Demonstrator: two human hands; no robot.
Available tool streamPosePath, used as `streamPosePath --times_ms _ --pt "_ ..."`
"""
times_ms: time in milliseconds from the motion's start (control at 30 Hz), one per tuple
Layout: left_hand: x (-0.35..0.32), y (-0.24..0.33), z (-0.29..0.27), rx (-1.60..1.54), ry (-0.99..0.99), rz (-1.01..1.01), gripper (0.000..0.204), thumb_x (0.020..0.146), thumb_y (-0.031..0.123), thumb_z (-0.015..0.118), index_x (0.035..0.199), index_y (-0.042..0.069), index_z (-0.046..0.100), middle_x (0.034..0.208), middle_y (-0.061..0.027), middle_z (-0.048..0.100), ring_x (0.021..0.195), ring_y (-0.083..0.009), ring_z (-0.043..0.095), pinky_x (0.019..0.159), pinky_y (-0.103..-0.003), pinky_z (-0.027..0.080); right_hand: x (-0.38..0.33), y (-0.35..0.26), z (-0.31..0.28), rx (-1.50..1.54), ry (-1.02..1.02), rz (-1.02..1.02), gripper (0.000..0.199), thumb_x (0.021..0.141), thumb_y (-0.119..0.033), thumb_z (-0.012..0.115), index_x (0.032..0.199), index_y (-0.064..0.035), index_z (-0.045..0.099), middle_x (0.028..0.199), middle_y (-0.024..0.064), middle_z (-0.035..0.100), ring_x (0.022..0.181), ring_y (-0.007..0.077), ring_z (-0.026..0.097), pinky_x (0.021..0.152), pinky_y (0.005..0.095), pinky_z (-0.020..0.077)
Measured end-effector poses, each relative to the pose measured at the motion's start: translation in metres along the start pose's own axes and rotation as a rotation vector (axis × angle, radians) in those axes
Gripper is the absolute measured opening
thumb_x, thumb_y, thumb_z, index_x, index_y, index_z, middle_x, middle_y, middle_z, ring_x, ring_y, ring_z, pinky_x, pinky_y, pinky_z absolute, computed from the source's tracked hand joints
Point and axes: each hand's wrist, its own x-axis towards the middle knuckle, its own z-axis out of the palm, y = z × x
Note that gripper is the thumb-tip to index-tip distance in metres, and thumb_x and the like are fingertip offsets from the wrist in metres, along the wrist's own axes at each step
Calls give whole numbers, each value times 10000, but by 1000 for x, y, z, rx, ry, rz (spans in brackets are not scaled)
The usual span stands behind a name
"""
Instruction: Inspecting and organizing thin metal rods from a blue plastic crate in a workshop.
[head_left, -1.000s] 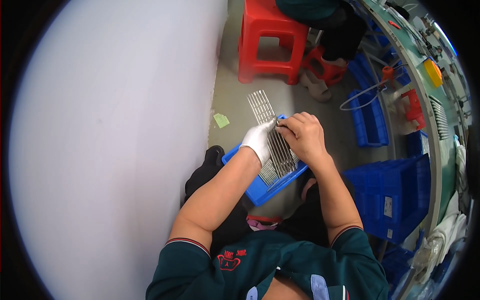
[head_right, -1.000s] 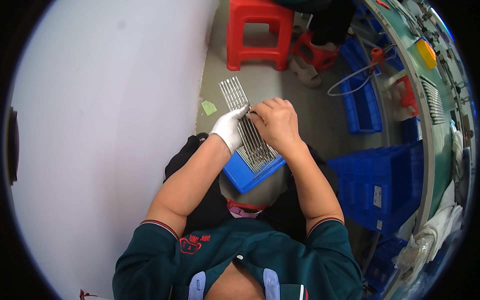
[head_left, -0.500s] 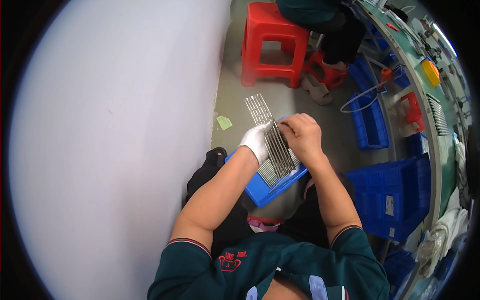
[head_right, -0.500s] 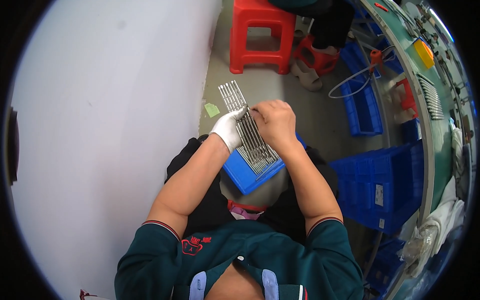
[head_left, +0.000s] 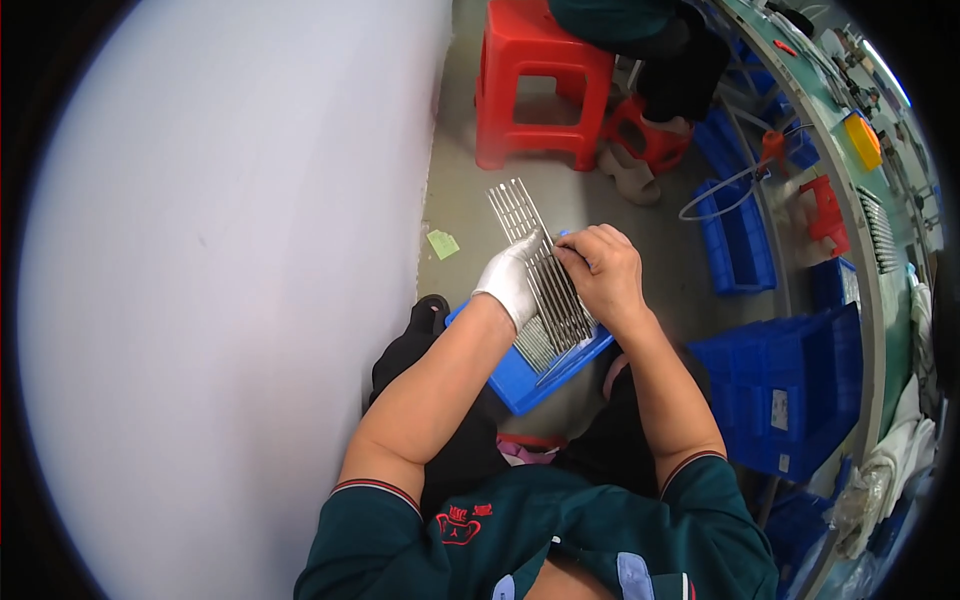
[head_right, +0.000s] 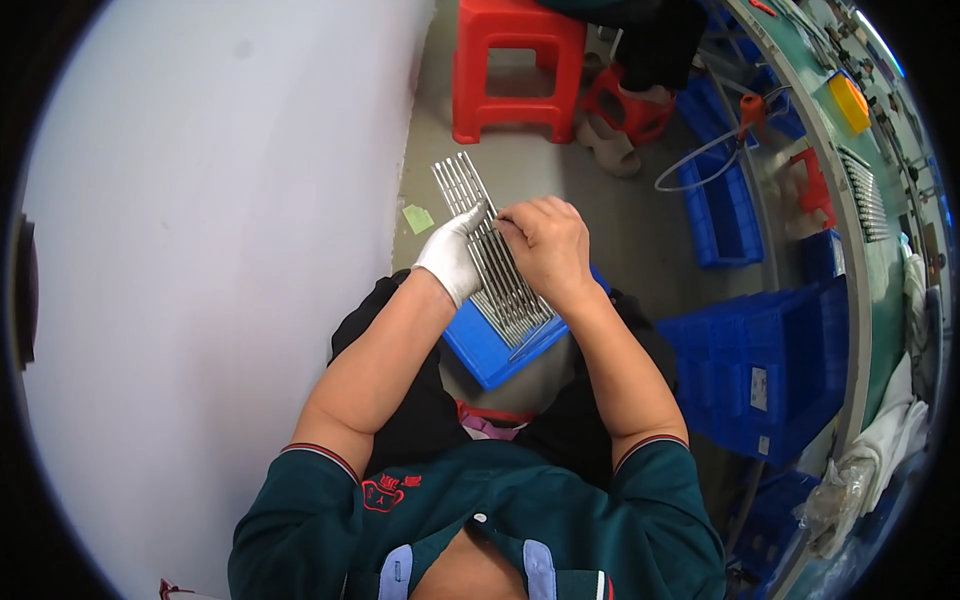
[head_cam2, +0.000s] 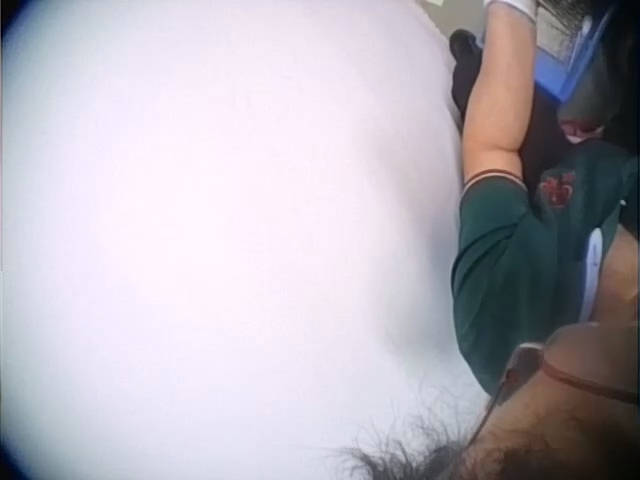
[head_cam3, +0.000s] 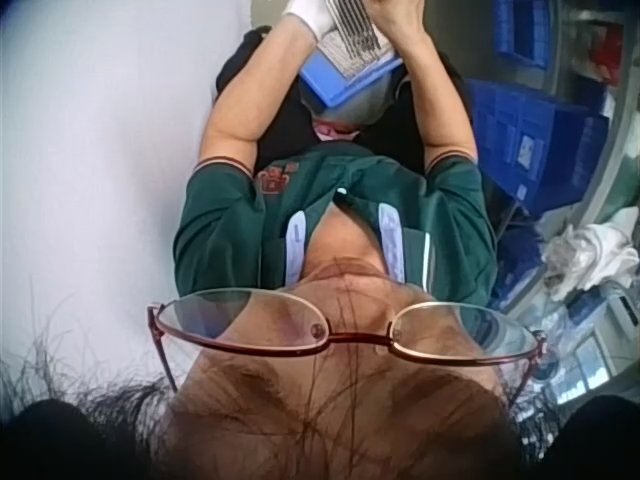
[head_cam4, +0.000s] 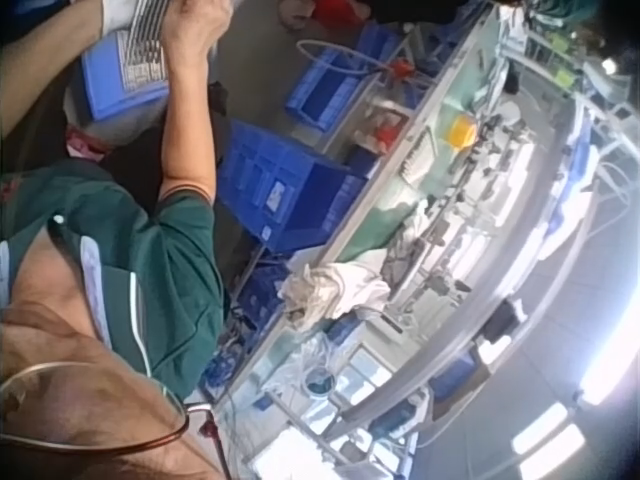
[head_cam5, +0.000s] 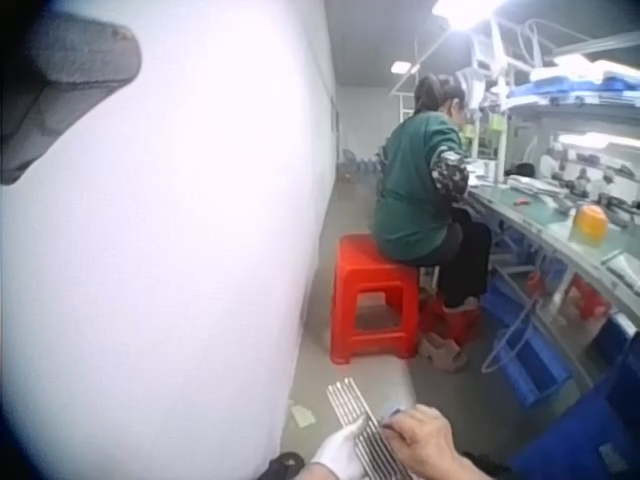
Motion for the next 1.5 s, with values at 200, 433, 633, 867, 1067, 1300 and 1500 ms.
streamPosePath --times_ms 200,433,633,867,1067,1300,1500 --pt "2 -1 1 -11 21 7 224 969 237 458 1041 59 572 975 -121 636 870 -270 637 795 -433 530 0 4 2 14 -14 -29 60 722 -97 695 761 -73 656 712 54 626 723 262 589 694 370 458" --pt "1 1 -2 54 72 25 214 971 240 454 1019 66 568 964 -127 630 874 -273 627 800 -445 523 0 1 3 -62 -28 -124 55 699 -96 683 732 -77 643 692 54 608 702 260 577 660 374 446" --pt "1 -3 0 126 139 73 231 953 280 503 1012 73 589 924 -86 626 824 -225 612 753 -366 512 0 3 7 -146 -27 -258 69 647 -88 672 708 -99 641 679 30 592 681 243 561 626 361 426" --pt "-4 1 7 72 103 39 211 964 259 480 1025 83 578 954 -108 635 851 -256 631 778 -415 524 11 -9 -5 -38 20 -152 65 670 -84 708 695 -86 648 691 37 598 712 250 571 652 368 439" --pt "-6 2 10 21 40 11 258 970 278 467 1049 53 564 962 -116 620 858 -256 625 768 -410 528 6 1 2 94 -69 41 54 698 -92 705 726 -77 661 691 47 601 720 256 572 680 374 449" --pt "-7 1 10 34 32 39 280 965 292 479 1027 40 584 944 -115 631 845 -245 619 747 -376 521 5 -6 3 -95 -21 -233 58 671 -93 700 713 -80 661 688 42 604 717 256 571 667 374 443" --pt "-4 1 7 8 30 25 204 967 240 473 1033 74 571 953 -108 621 858 -236 623 780 -407 524 6 -2 5 -78 -49 -169 67 655 -91 709 689 -80 653 687 34 604 707 251 567 651 363 430"
